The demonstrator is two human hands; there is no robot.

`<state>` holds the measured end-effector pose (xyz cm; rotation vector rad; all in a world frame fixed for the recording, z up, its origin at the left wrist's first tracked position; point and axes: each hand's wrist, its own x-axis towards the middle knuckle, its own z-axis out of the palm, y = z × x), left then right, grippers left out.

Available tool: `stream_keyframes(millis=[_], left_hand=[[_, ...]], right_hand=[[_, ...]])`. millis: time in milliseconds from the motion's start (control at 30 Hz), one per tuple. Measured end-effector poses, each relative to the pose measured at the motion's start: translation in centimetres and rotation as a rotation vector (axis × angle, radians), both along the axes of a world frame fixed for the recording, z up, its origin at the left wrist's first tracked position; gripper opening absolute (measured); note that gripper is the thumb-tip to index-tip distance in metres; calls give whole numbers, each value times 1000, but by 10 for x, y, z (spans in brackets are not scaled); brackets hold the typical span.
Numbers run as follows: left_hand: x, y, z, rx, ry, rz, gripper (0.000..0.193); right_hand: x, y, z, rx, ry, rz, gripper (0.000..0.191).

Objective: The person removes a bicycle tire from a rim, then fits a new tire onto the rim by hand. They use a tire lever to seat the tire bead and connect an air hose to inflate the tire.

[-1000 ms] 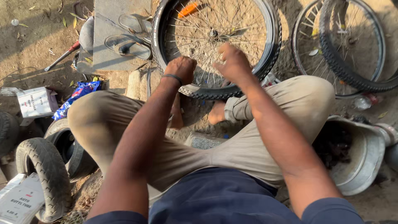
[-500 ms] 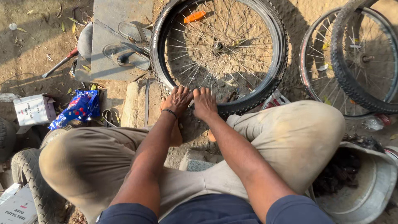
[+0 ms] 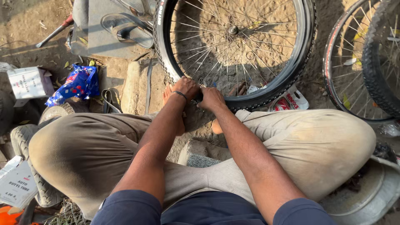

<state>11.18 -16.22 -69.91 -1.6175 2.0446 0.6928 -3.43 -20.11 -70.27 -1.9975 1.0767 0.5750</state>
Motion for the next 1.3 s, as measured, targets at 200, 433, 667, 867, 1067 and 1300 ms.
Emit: stream_keyframes(millis=[200, 433, 667, 867, 1067, 1300], left_hand=[[16, -18, 23, -78, 312, 405, 36], [55, -19, 16, -751, 176, 1240, 47], [64, -9, -8, -267, 366, 1563, 74], [62, -16, 13, -230, 711, 1911, 67], [55, -53, 40, -709, 861, 1871, 88], [74, -90, 134, -735, 499, 1575, 100]], right_hand=[[6, -7, 1, -61, -69, -167, 66], [9, -7, 1, -145, -142, -137, 69], [20, -15, 0, -96, -187, -110, 66], [31, -41, 14, 85, -212, -154, 69], [42, -62, 37, 227, -421, -211, 55], [73, -77, 104, 518, -939, -437, 43]])
